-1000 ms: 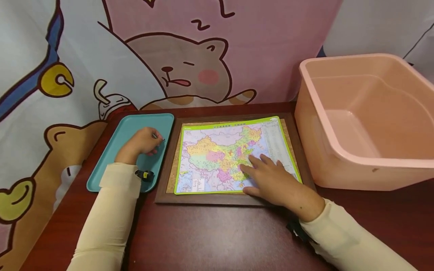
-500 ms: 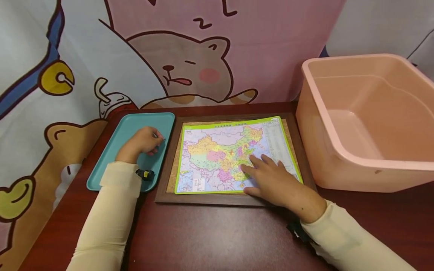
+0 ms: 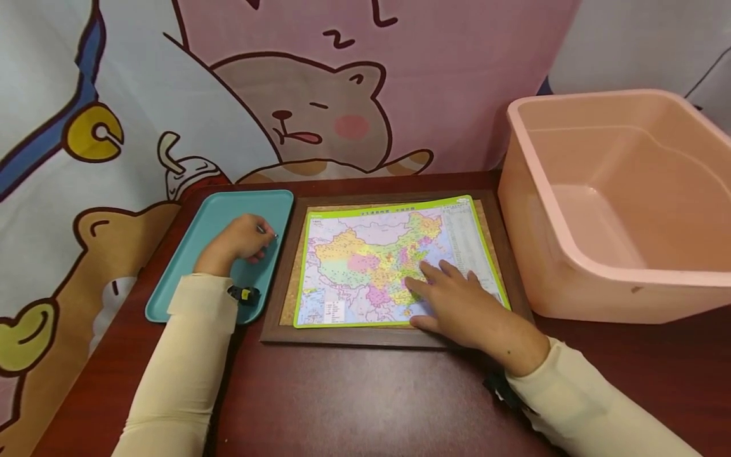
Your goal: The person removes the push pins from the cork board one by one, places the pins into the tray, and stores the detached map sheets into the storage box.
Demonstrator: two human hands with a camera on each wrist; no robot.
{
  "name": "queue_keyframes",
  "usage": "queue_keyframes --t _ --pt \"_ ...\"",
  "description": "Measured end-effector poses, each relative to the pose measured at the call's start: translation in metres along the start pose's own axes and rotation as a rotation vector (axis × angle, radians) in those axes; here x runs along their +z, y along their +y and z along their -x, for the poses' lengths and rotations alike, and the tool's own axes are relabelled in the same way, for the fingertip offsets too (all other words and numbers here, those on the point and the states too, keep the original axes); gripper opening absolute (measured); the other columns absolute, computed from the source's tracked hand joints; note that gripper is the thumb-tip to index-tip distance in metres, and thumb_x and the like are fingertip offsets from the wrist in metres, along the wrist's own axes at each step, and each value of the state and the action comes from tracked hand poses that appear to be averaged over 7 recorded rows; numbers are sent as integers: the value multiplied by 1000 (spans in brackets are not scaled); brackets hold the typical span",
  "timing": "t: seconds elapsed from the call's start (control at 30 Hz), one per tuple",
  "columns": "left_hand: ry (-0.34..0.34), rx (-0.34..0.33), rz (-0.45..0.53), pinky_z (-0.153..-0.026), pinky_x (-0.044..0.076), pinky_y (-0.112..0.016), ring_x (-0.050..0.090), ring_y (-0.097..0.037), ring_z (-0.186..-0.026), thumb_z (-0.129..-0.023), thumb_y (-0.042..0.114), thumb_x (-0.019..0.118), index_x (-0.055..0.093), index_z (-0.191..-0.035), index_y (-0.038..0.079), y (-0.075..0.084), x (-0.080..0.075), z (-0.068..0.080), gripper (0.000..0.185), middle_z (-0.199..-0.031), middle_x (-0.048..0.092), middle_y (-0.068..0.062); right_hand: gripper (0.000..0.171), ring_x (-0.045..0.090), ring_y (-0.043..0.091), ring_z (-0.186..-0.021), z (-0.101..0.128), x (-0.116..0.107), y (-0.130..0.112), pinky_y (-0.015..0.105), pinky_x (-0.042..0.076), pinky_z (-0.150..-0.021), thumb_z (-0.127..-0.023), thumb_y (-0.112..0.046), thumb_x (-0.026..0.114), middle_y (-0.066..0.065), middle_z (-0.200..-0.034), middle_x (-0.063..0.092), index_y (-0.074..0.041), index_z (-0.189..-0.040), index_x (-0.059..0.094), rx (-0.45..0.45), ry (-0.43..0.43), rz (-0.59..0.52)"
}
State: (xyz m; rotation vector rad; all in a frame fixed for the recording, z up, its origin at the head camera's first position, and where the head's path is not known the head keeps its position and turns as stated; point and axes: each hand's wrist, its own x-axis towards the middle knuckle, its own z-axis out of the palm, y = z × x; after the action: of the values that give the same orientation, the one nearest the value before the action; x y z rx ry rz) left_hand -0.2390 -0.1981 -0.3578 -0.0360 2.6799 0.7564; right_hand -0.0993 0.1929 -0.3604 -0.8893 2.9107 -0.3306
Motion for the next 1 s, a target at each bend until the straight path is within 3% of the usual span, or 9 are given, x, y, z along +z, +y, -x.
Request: queue_keyframes --t 0.7,1.0 --pt "13 -2 11 -59 58 -31 64 -22 -70 -103 22 54 64 -105 2 -4 3 -2 22 -86 61 -14 60 48 53 -131 1 1 -1 75 43 -92 -89 -42 74 24 -148 49 -15 -141 59 2 -6 -8" --pt "53 10 -35 -58 54 -31 65 -23 -69 -102 24 54 64 -103 6 -2 0 1 21 -83 64 -13 60 48 54 -130 0 0 -1 75 42 -92 -89 -42 74 24 -148 49 -15 -141 59 6 -8 -10"
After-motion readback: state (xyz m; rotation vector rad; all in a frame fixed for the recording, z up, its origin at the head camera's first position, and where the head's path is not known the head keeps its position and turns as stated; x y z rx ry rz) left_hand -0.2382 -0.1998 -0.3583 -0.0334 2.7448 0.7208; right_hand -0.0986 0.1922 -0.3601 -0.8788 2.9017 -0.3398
